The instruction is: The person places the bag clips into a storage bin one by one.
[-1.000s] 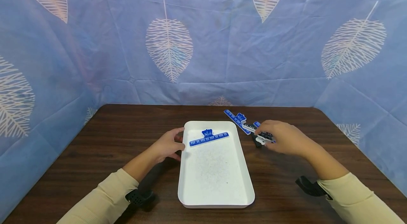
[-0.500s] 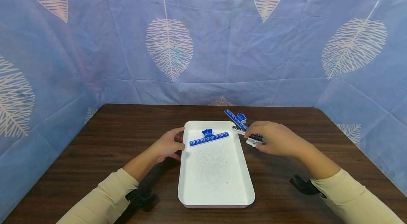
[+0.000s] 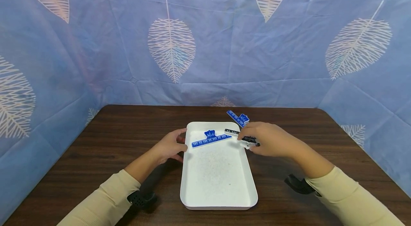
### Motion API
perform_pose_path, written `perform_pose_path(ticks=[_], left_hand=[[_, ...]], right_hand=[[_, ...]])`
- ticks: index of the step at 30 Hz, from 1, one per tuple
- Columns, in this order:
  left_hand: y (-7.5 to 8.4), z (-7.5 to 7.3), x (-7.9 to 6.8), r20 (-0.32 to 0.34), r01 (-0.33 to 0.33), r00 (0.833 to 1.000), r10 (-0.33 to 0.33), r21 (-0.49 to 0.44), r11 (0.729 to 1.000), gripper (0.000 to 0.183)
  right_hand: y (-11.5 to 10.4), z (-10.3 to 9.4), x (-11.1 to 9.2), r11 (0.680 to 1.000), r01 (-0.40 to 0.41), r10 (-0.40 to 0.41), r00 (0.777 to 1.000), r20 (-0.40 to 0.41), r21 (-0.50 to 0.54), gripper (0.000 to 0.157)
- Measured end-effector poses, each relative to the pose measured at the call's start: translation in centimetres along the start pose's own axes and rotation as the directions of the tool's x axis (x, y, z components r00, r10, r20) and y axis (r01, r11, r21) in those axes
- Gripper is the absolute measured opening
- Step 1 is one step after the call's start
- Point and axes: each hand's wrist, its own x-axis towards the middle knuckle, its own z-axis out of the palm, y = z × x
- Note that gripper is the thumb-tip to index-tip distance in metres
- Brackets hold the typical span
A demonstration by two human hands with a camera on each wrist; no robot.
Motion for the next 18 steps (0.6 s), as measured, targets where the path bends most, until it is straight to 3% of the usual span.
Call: perform_pose_path(ticks=[10, 18], left_hand=[[0.1, 0.0, -0.1, 0.002, -0.008, 1.000, 0.008, -0.010, 1.000, 0.072], [0.1, 0.1, -0.1, 0.003, -0.005, 1.000, 0.005, -0.011, 1.000, 0.072]], right_hand=[[-1.0, 0.1, 1.6, 0.999, 0.032, -0.031, 0.999, 0.021, -0.032, 0.030], [-1.8, 0.4, 2.9, 0.997, 0.076, -0.078, 0.995, 0.057, 0.031, 0.032]])
